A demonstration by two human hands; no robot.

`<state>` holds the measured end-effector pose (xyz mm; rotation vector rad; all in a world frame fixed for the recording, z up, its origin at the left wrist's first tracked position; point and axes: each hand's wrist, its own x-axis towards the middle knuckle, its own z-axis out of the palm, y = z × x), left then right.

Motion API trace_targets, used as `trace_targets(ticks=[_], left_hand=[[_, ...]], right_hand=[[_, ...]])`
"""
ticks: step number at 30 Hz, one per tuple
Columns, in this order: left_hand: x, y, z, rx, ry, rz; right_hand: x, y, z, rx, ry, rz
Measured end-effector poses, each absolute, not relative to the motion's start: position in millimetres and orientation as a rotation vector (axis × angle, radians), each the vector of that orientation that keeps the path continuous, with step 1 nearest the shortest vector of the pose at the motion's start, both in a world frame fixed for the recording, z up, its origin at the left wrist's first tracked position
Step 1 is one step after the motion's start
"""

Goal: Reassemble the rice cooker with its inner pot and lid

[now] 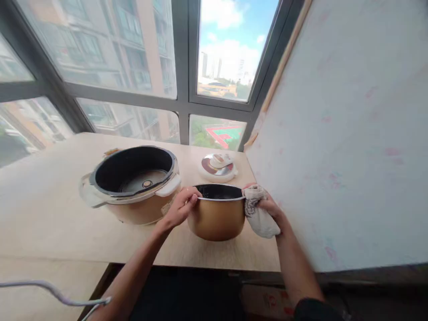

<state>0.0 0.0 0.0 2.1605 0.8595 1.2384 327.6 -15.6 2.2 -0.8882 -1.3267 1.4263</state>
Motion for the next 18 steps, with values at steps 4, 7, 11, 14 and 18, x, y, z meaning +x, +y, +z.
trace_targets(ticks=[4,7,11,14,18], left_hand=[[8,-18,17,2.424,0.879,1.041],[27,-30,30,2.66,1.038,0.884],[58,-44,43,2.787,1.286,0.683],[72,-47,49,2.745,1.442,0.595],[68,-41,46,2.677,1.47,0.724]], right_hand=[[325,-28,17,-0.951,-1.402,1.355],[315,-34,30,-1.008,-1.524,1.245],[294,-41,43,-1.04,-1.656,1.095],[280,-46,48,-1.038,-1.711,1.002],[267,-52,42,-1.026,-1.7,0.911]])
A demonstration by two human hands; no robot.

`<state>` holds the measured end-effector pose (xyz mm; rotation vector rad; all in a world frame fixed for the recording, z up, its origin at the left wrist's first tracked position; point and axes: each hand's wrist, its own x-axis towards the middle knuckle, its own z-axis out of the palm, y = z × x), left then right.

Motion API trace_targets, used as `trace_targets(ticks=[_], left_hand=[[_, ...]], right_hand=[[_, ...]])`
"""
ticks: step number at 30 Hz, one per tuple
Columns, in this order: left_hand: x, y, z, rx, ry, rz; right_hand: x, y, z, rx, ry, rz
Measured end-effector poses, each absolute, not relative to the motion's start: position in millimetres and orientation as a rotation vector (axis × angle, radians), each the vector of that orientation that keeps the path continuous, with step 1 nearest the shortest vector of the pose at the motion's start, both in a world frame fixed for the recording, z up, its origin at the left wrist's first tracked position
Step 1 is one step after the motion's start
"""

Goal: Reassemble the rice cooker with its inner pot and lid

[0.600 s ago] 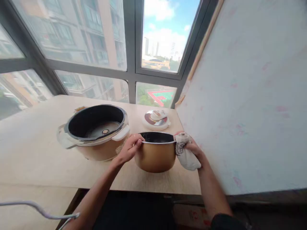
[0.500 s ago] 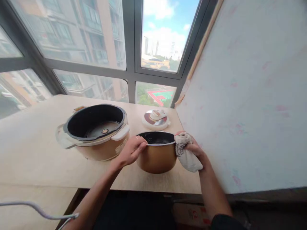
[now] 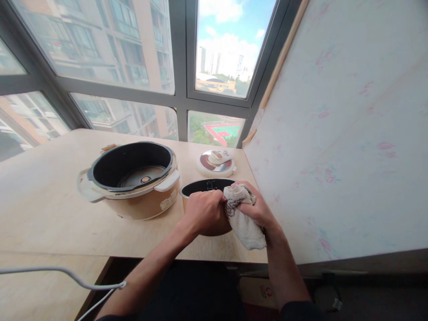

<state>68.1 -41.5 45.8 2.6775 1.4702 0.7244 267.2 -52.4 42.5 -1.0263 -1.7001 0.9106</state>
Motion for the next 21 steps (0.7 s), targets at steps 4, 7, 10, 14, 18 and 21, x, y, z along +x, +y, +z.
trace_targets(ticks=[4,7,10,14,18,21], left_hand=[[53,-32,32,2.559,1.456,1.145],[46,-29,22,2.476,1.4,1.419],[41,-27,16,2.424,1.27,1.566],[32,-23,12,2.355,1.115,1.641],[27,-18,7,2.29,0.989,1.713],[30,-17,5,2.291,0.943,1.788]], right_hand=[[251,-63,25,-1.019,-1.646,0.588],[244,-69,10,-1.046,-1.557,0.401],[252,-63,0,-1.08,-1.445,0.497],[284,-35,-13,-1.106,-1.291,0.691],[312,0,-33,-1.12,-1.145,0.952],[322,23,-46,-1.137,-1.116,1.059]])
